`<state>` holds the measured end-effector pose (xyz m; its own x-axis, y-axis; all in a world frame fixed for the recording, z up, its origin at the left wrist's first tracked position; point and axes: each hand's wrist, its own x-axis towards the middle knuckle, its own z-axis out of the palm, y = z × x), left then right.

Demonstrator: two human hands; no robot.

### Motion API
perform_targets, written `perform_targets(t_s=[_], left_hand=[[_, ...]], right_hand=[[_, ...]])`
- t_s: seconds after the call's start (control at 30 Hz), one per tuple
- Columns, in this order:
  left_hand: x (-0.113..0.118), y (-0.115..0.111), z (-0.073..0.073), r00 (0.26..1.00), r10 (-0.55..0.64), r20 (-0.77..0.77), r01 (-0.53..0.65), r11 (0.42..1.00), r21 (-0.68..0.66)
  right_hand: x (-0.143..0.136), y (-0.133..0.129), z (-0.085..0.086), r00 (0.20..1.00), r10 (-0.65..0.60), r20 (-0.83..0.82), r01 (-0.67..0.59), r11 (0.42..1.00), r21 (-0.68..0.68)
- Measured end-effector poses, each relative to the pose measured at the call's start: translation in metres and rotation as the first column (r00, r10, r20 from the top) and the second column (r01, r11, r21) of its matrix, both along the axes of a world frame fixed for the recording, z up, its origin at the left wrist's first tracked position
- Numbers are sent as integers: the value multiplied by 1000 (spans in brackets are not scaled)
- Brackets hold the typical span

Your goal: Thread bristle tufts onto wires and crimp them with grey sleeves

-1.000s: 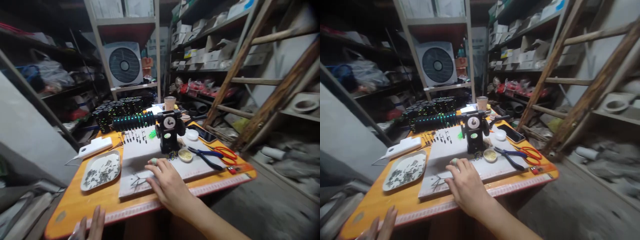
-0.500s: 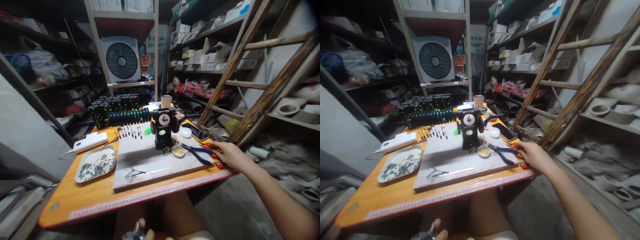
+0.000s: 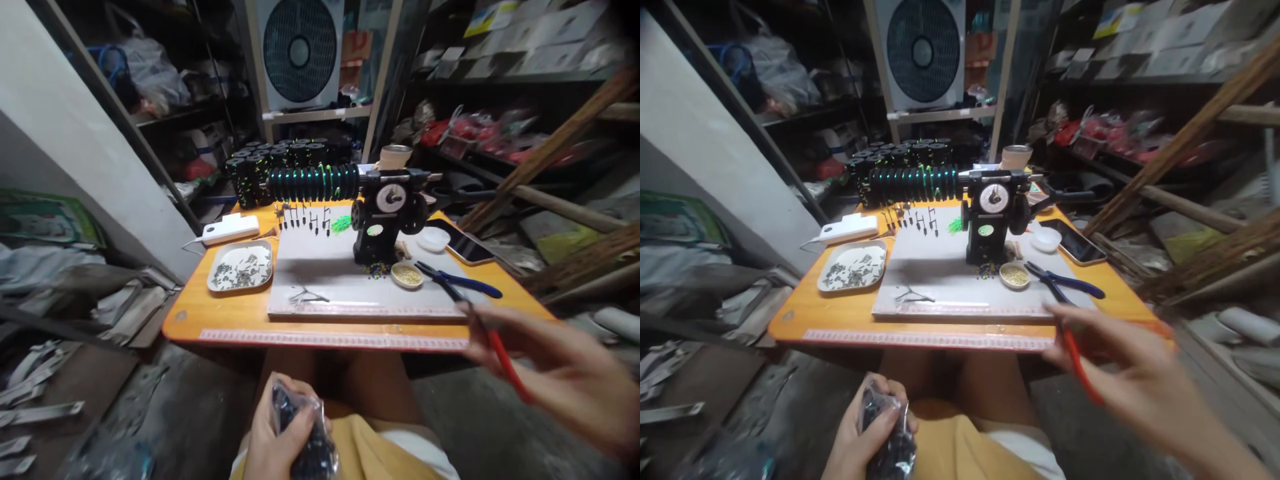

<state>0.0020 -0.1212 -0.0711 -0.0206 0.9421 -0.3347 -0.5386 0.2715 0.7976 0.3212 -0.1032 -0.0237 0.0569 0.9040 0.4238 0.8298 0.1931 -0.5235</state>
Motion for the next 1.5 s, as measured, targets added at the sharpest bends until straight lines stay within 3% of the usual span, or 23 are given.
perform_targets(t_s=[0.07, 0.13, 0.17, 0.27, 0.37, 0.57, 0.77, 1.0, 1.3, 1.5], left_hand=[[-2, 0, 10, 995, 42, -95, -40, 999, 27], [-6, -1, 13, 989, 51, -138, -51, 999, 5], [-9, -1, 13, 989, 39, -141, -41, 999, -10], [-16, -4, 9, 993, -11, -117, 9, 1000, -20], [-19, -5, 4, 993, 7, -121, -8, 1000, -3], [-20, -6, -1, 971, -5, -241, 14, 999, 33], [-23, -6, -3, 994, -23, -103, 22, 1000, -9], [-22, -6, 0, 994, 2, -112, -1, 1000, 8], [-18, -8, -5, 980, -20, -200, 32, 998, 53], [-13, -9, -4, 966, 12, -257, 6, 998, 70]], right_hand=[[-48, -10, -7, 959, 264, -100, -272, 958, -86], [-89, -13, -11, 845, 486, -222, -532, 809, -251], [-104, -12, -12, 805, 535, -255, -592, 752, -290], [-130, -6, -12, 763, 609, -217, -644, 689, -334], [-135, 3, -8, 747, 649, -146, -645, 651, -400], [-137, 14, -7, 723, 691, -22, -612, 625, -485], [-136, 16, -21, 647, 759, -74, -718, 574, -394], [-143, 16, -11, 684, 729, 18, -626, 599, -499], [-151, 14, -17, 665, 743, -76, -688, 570, -450], [-153, 12, -8, 729, 681, -65, -619, 616, -487]])
